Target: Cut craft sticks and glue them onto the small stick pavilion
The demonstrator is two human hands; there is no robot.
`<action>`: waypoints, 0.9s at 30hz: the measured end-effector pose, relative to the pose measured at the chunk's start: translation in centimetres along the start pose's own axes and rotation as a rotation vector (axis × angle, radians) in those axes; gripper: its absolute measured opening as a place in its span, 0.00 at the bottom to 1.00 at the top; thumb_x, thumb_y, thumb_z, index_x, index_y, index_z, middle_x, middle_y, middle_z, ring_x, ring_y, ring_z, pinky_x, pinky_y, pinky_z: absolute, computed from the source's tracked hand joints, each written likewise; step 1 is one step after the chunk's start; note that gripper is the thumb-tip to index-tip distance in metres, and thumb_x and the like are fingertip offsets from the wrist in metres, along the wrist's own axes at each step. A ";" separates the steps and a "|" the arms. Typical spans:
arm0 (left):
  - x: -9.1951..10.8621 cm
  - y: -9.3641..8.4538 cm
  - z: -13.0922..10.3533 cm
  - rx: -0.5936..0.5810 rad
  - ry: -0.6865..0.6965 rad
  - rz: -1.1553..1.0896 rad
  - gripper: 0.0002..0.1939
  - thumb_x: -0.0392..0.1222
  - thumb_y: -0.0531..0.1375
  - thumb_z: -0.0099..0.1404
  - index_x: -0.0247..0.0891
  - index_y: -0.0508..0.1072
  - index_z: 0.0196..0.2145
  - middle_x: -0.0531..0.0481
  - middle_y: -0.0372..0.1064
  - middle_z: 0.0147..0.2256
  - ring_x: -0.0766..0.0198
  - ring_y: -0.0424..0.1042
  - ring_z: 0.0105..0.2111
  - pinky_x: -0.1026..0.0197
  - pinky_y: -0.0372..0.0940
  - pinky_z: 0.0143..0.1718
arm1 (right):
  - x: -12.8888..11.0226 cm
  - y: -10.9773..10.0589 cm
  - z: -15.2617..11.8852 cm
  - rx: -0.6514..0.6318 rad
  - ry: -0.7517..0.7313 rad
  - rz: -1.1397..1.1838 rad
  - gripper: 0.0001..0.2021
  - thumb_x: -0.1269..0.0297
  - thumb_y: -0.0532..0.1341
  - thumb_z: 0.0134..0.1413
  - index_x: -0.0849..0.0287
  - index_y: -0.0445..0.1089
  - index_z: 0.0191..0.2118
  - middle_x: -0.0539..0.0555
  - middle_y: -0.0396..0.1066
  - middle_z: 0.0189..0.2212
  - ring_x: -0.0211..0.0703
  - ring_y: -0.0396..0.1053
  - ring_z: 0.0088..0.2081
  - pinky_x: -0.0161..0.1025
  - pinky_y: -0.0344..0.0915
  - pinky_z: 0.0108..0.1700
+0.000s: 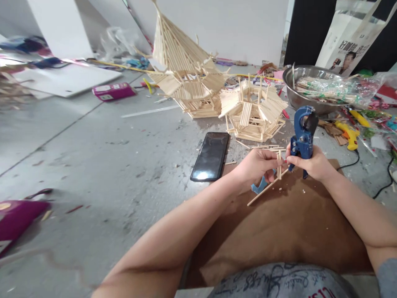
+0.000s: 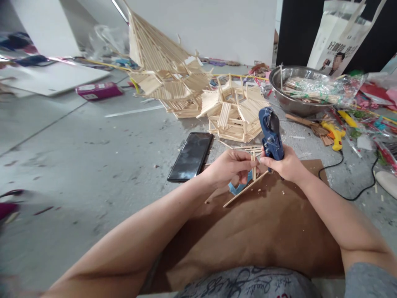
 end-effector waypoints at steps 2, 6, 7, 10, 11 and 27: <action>0.0 0.4 -0.1 -0.026 -0.011 0.113 0.09 0.41 0.61 0.51 0.31 0.72 0.21 0.54 0.61 0.11 0.73 0.61 0.10 0.72 0.56 0.12 | 0.1 0.0 0.0 0.028 0.018 -0.020 0.10 0.62 0.63 0.39 0.60 0.66 0.29 0.50 0.68 0.25 0.37 0.65 0.28 0.39 0.64 0.34; -0.4 0.6 -0.1 -0.029 -0.032 0.274 0.07 0.39 0.59 0.52 0.32 0.72 0.22 0.55 0.60 0.10 0.73 0.60 0.10 0.72 0.55 0.13 | 0.0 0.8 -0.2 -0.024 -0.006 -0.116 0.08 0.63 0.62 0.39 0.59 0.64 0.28 0.48 0.66 0.24 0.36 0.63 0.26 0.37 0.62 0.31; -0.4 0.5 0.0 -0.021 -0.030 0.318 0.07 0.38 0.58 0.52 0.32 0.73 0.23 0.56 0.60 0.10 0.73 0.59 0.10 0.72 0.54 0.12 | -0.1 0.9 -0.3 -0.030 -0.018 -0.155 0.08 0.63 0.62 0.39 0.58 0.64 0.28 0.48 0.66 0.23 0.36 0.63 0.26 0.37 0.62 0.30; -0.3 0.2 0.2 0.009 0.031 0.473 0.08 0.38 0.57 0.53 0.32 0.72 0.22 0.58 0.56 0.09 0.75 0.55 0.09 0.72 0.49 0.12 | -0.2 1.2 -0.4 -0.041 -0.028 -0.271 0.08 0.62 0.62 0.39 0.57 0.63 0.27 0.48 0.66 0.23 0.37 0.63 0.25 0.36 0.60 0.29; -0.1 0.2 0.2 0.028 0.069 0.525 0.08 0.38 0.57 0.52 0.32 0.72 0.20 0.58 0.55 0.09 0.76 0.53 0.10 0.72 0.48 0.13 | -0.2 1.2 -0.4 -0.039 -0.023 -0.298 0.08 0.62 0.62 0.39 0.57 0.63 0.27 0.47 0.67 0.23 0.37 0.63 0.25 0.36 0.60 0.28; 0.7 0.3 0.4 0.023 0.249 0.545 0.13 0.44 0.55 0.56 0.33 0.75 0.24 0.53 0.65 0.18 0.73 0.59 0.19 0.70 0.55 0.24 | -0.3 -0.4 -0.2 0.127 0.006 -0.088 0.08 0.64 0.63 0.37 0.59 0.65 0.26 0.49 0.67 0.22 0.37 0.64 0.25 0.38 0.64 0.31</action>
Point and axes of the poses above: each hand's wrist, its own z-axis towards the middle knuckle, its own y-axis out of the palm, x = y × z, the point moved 8 cm from there along z, towards the middle knuckle
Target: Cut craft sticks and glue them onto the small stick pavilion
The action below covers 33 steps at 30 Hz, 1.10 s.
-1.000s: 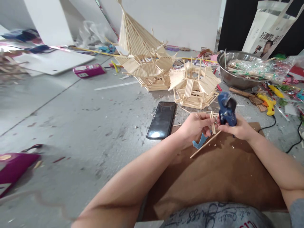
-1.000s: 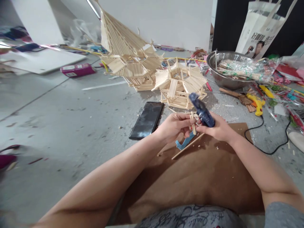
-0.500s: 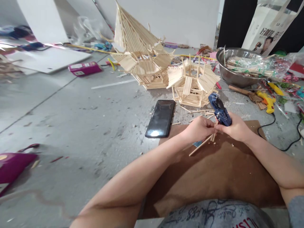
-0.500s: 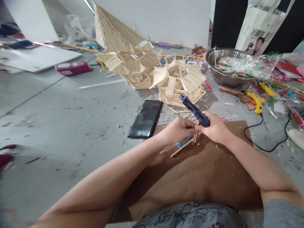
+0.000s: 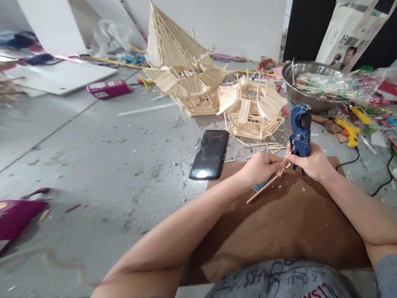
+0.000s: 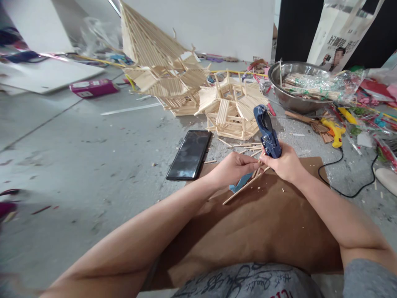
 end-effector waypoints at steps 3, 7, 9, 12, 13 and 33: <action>-0.4 0.3 0.1 -0.024 -0.036 -0.072 0.12 0.44 0.57 0.54 0.33 0.76 0.25 0.51 0.68 0.20 0.71 0.62 0.21 0.69 0.57 0.26 | 0.4 -0.1 0.1 0.024 0.044 0.063 0.10 0.64 0.64 0.34 0.60 0.65 0.26 0.49 0.67 0.23 0.37 0.65 0.25 0.38 0.65 0.31; -0.6 1.0 0.0 -0.046 -0.100 -0.268 0.13 0.45 0.57 0.54 0.32 0.75 0.23 0.50 0.68 0.19 0.70 0.62 0.20 0.68 0.59 0.24 | 0.6 -0.1 0.1 0.039 0.050 0.092 0.10 0.63 0.64 0.33 0.60 0.65 0.26 0.49 0.67 0.23 0.37 0.65 0.25 0.38 0.65 0.30; -0.6 1.2 -0.1 -0.035 -0.112 -0.309 0.13 0.45 0.57 0.54 0.32 0.74 0.22 0.50 0.68 0.18 0.70 0.62 0.19 0.68 0.59 0.24 | 0.5 -0.1 0.1 0.046 0.036 0.071 0.10 0.63 0.64 0.34 0.60 0.65 0.26 0.49 0.67 0.23 0.38 0.65 0.25 0.38 0.65 0.30; -0.5 1.2 -0.2 -0.024 -0.104 -0.257 0.13 0.44 0.56 0.55 0.32 0.72 0.20 0.50 0.67 0.18 0.71 0.62 0.19 0.68 0.58 0.24 | 0.2 -0.1 0.0 0.040 0.010 -0.004 0.09 0.62 0.63 0.37 0.59 0.65 0.26 0.49 0.67 0.23 0.38 0.65 0.25 0.38 0.64 0.31; -0.4 1.0 -0.1 -0.012 -0.091 -0.216 0.13 0.44 0.56 0.55 0.32 0.72 0.20 0.50 0.67 0.18 0.71 0.62 0.19 0.68 0.58 0.24 | 0.1 -0.1 0.0 0.030 -0.006 -0.026 0.08 0.62 0.62 0.38 0.59 0.65 0.26 0.50 0.67 0.23 0.38 0.65 0.26 0.38 0.64 0.32; 1.9 -5.0 -1.5 0.618 0.261 0.540 0.10 0.37 0.53 0.58 0.35 0.74 0.27 0.52 0.70 0.21 0.70 0.65 0.21 0.69 0.55 0.23 | 0.2 0.1 0.2 0.019 -0.212 -0.816 0.21 0.64 0.56 0.44 0.64 0.58 0.47 0.64 0.66 0.41 0.56 0.64 0.43 0.48 0.61 0.42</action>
Point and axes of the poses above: each hand's wrist, its own z-axis towards the middle knuckle, its own y-axis out of the palm, x = y × z, the point moved 8 cm from there along z, towards the middle knuckle
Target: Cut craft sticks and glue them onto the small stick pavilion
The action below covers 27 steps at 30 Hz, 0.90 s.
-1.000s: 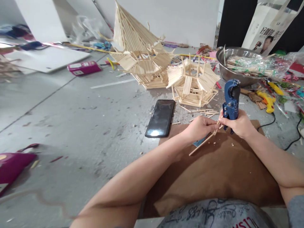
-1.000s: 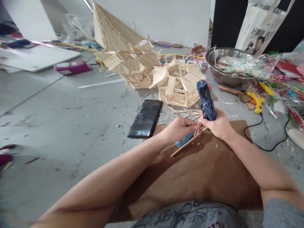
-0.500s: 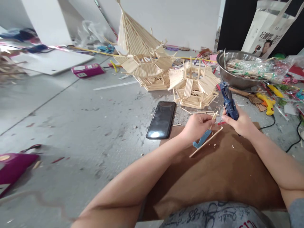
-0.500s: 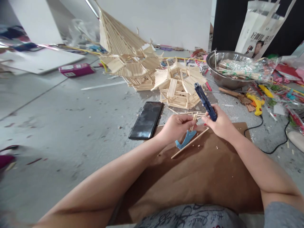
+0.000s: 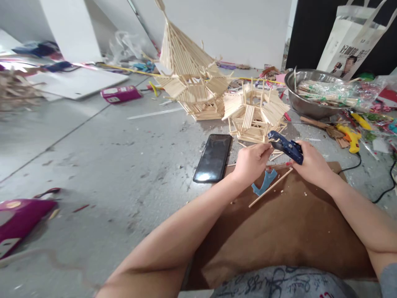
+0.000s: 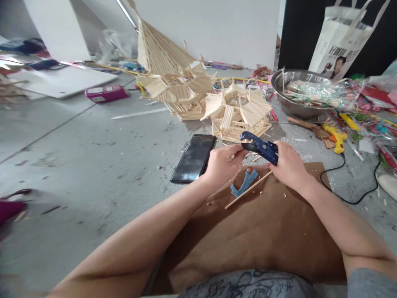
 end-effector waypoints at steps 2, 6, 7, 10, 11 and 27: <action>0.2 -0.1 0.0 0.031 0.061 0.069 0.10 0.36 0.53 0.59 0.35 0.73 0.24 0.52 0.70 0.20 0.70 0.65 0.20 0.69 0.55 0.23 | -0.3 -0.1 -0.1 -0.002 -0.005 -0.041 0.21 0.64 0.56 0.45 0.64 0.58 0.47 0.64 0.66 0.40 0.55 0.65 0.42 0.48 0.62 0.41; 0.8 0.0 -0.1 0.074 0.170 0.174 0.12 0.35 0.53 0.58 0.34 0.70 0.20 0.51 0.69 0.19 0.71 0.65 0.20 0.69 0.55 0.22 | -0.7 -0.1 -0.2 -0.016 0.002 -0.093 0.20 0.64 0.55 0.46 0.64 0.59 0.46 0.63 0.67 0.40 0.55 0.66 0.41 0.47 0.62 0.39; 0.9 -0.1 -0.1 0.082 0.191 0.192 0.12 0.35 0.53 0.59 0.34 0.70 0.20 0.51 0.69 0.19 0.71 0.65 0.20 0.69 0.55 0.22 | -0.7 -0.1 -0.2 -0.019 0.006 -0.098 0.19 0.64 0.55 0.46 0.64 0.59 0.46 0.63 0.68 0.40 0.55 0.66 0.41 0.46 0.62 0.39; 1.2 -0.1 -0.2 0.098 0.235 0.236 0.12 0.36 0.53 0.59 0.34 0.70 0.21 0.51 0.70 0.19 0.70 0.66 0.20 0.69 0.55 0.22 | -0.7 -0.2 -0.2 -0.023 0.005 -0.102 0.19 0.64 0.55 0.46 0.64 0.59 0.46 0.63 0.68 0.40 0.54 0.66 0.40 0.45 0.62 0.38; 1.2 -0.1 -0.2 0.098 0.243 0.247 0.12 0.36 0.53 0.60 0.34 0.71 0.21 0.50 0.70 0.19 0.70 0.66 0.20 0.69 0.55 0.22 | -0.8 -0.2 -0.2 -0.021 0.002 -0.102 0.19 0.65 0.55 0.46 0.64 0.59 0.47 0.63 0.68 0.40 0.54 0.67 0.40 0.45 0.61 0.38; 2.1 0.0 -0.7 0.093 0.293 0.273 0.12 0.35 0.53 0.60 0.34 0.69 0.20 0.50 0.70 0.20 0.69 0.67 0.20 0.68 0.56 0.23 | 0.0 0.3 -0.1 -0.072 0.078 -0.169 0.18 0.60 0.55 0.47 0.60 0.60 0.45 0.58 0.71 0.34 0.51 0.69 0.36 0.38 0.57 0.31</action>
Point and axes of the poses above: each hand's wrist, its own z-axis towards the middle knuckle, its own y-axis out of the palm, x = y × z, the point moved 8 cm from there along z, towards the middle knuckle
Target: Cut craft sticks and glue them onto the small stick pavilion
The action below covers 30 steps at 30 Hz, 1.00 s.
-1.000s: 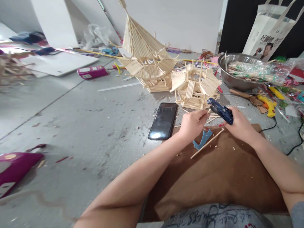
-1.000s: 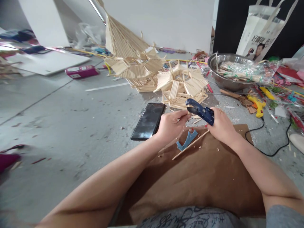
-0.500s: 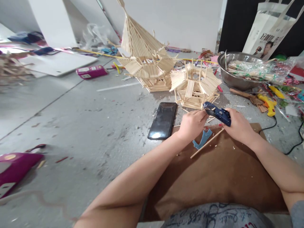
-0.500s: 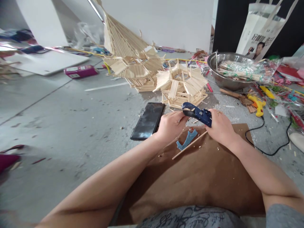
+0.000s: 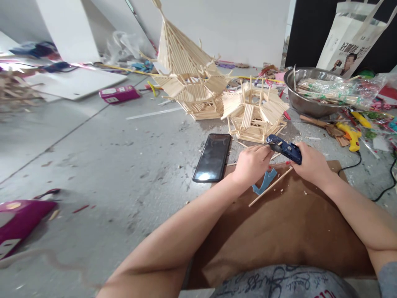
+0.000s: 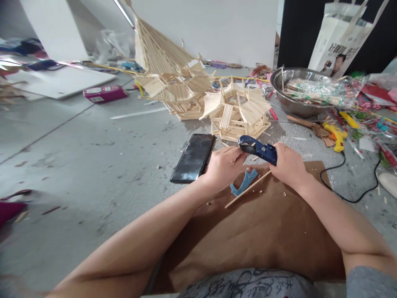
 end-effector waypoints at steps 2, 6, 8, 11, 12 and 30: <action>0.0 0.1 -0.1 -0.005 -0.007 -0.003 0.12 0.36 0.53 0.60 0.34 0.70 0.21 0.50 0.70 0.20 0.69 0.67 0.20 0.68 0.56 0.23 | 0.3 0.3 0.1 -0.019 0.016 -0.013 0.18 0.59 0.55 0.47 0.60 0.61 0.45 0.57 0.71 0.33 0.50 0.69 0.34 0.37 0.56 0.30; -0.1 0.5 -0.2 -0.015 -0.013 -0.023 0.11 0.35 0.54 0.60 0.34 0.71 0.23 0.49 0.71 0.21 0.68 0.68 0.21 0.68 0.57 0.23 | 0.6 0.6 0.2 -0.045 0.037 -0.063 0.18 0.57 0.54 0.47 0.59 0.61 0.44 0.58 0.72 0.33 0.50 0.69 0.34 0.37 0.54 0.28; -0.1 0.6 -0.3 -0.021 -0.017 -0.038 0.10 0.35 0.54 0.59 0.33 0.72 0.24 0.49 0.71 0.21 0.68 0.68 0.21 0.68 0.58 0.23 | 0.6 0.7 0.2 -0.055 0.039 -0.081 0.17 0.56 0.54 0.48 0.59 0.61 0.43 0.58 0.72 0.32 0.50 0.70 0.34 0.37 0.54 0.28; -0.4 1.0 -0.4 -0.045 -0.041 -0.051 0.10 0.36 0.53 0.60 0.33 0.73 0.26 0.49 0.72 0.22 0.68 0.69 0.22 0.68 0.58 0.24 | 0.7 0.8 0.3 -0.070 0.041 -0.111 0.17 0.54 0.53 0.48 0.59 0.61 0.41 0.58 0.72 0.32 0.51 0.70 0.34 0.38 0.53 0.28; -0.5 1.1 -0.4 -0.056 -0.052 -0.055 0.10 0.36 0.53 0.60 0.34 0.73 0.27 0.49 0.72 0.22 0.68 0.69 0.22 0.68 0.58 0.24 | 0.7 0.8 0.3 -0.074 0.042 -0.121 0.17 0.54 0.54 0.48 0.59 0.61 0.41 0.58 0.72 0.32 0.51 0.70 0.33 0.38 0.53 0.28; -1.4 2.7 -0.5 -0.260 -0.227 -0.109 0.09 0.36 0.54 0.59 0.34 0.74 0.29 0.47 0.74 0.26 0.66 0.71 0.25 0.68 0.59 0.25 | 1.0 1.7 0.7 -0.120 0.037 -0.161 0.14 0.56 0.53 0.47 0.59 0.64 0.37 0.58 0.72 0.28 0.54 0.71 0.31 0.40 0.57 0.28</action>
Point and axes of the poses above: each hand's wrist, its own z-axis towards the middle knuckle, its own y-axis out of the palm, x = y × z, the point moved 8 cm from there along z, towards the middle knuckle
